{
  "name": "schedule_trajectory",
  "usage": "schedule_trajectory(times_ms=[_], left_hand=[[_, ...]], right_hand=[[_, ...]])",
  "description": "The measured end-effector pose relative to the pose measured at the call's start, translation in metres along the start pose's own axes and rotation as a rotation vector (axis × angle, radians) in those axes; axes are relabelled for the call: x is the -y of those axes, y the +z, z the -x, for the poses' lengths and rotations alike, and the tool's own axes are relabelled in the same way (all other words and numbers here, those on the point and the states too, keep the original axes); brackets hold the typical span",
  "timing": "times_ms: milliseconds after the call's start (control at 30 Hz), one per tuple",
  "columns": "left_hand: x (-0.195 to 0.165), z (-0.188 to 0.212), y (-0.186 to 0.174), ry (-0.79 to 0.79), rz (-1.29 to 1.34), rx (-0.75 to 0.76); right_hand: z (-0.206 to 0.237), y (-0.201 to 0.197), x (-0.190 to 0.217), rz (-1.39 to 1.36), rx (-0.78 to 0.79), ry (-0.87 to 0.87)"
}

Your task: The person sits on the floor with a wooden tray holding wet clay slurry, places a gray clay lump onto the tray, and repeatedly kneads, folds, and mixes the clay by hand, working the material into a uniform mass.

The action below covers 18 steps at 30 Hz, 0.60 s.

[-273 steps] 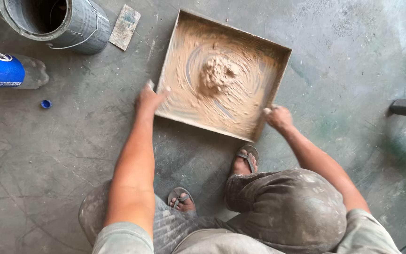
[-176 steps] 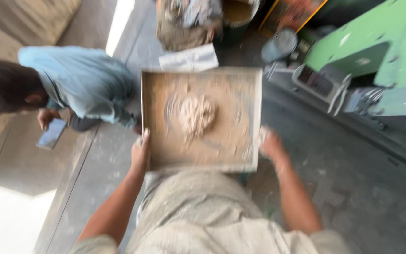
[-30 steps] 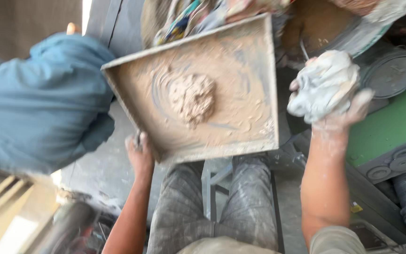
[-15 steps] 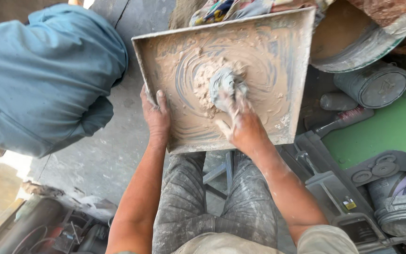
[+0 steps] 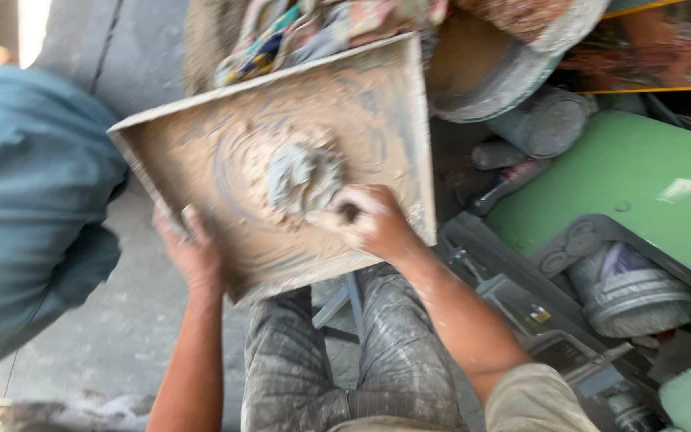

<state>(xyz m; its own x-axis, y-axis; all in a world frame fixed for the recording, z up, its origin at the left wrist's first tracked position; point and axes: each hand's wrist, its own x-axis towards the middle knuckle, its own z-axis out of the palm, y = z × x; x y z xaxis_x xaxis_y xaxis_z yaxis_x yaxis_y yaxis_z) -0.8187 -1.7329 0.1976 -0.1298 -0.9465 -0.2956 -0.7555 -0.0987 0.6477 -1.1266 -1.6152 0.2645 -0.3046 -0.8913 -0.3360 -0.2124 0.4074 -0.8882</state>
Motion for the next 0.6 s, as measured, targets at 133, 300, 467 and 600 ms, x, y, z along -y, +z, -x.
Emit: schedule_trajectory(times_ms=[133, 300, 467, 600], left_hand=[[-0.006, 0.001, 0.006, -0.028, 0.081, 0.014], [0.004, 0.005, 0.01, -0.061, 0.008, 0.024], [0.014, 0.013, 0.014, -0.02, -0.025, 0.011], [0.008, 0.014, 0.018, -0.062, -0.003, -0.022]], right_hand=[[-0.004, -0.119, -0.053, 0.228, -0.427, 0.037], [-0.118, -0.188, -0.169, 0.617, -0.057, 0.132], [-0.207, -0.159, -0.228, 0.86, 0.579, 0.477], [-0.239, -0.139, -0.242, 0.845, 0.779, 0.548]])
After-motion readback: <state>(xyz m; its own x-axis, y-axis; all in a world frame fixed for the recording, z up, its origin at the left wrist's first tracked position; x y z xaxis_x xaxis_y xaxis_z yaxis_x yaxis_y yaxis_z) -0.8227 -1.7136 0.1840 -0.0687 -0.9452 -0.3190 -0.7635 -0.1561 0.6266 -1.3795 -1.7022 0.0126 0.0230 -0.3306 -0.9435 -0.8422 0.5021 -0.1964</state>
